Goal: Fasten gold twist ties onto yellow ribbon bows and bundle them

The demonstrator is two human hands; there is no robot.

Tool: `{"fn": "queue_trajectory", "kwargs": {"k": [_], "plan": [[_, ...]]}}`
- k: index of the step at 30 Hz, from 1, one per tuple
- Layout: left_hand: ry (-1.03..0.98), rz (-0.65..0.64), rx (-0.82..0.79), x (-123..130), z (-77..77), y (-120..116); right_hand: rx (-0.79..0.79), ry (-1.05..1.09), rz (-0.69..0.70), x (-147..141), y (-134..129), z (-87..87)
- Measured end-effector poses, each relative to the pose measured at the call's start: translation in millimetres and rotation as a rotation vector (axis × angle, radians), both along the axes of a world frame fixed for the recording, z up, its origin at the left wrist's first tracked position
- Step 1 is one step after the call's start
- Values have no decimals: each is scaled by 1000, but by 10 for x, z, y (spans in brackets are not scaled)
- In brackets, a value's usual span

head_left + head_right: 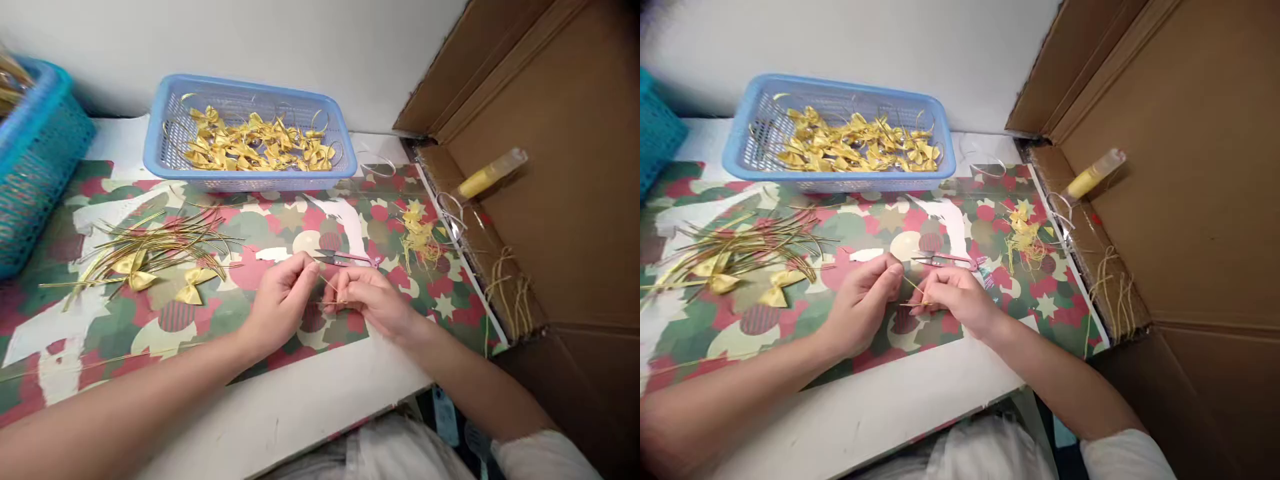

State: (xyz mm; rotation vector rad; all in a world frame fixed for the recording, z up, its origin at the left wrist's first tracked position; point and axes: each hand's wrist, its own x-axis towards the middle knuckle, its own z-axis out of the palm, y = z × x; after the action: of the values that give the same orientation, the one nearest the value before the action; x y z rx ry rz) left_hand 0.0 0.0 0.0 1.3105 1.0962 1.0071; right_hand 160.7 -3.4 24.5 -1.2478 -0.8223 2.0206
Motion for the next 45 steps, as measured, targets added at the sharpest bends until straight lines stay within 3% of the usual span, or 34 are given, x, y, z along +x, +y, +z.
{"fn": "queue_trajectory", "kwargs": {"k": [45], "plan": [[-41, 119, -167, 25, 118, 52, 45, 36, 96, 107, -21, 9]]}}
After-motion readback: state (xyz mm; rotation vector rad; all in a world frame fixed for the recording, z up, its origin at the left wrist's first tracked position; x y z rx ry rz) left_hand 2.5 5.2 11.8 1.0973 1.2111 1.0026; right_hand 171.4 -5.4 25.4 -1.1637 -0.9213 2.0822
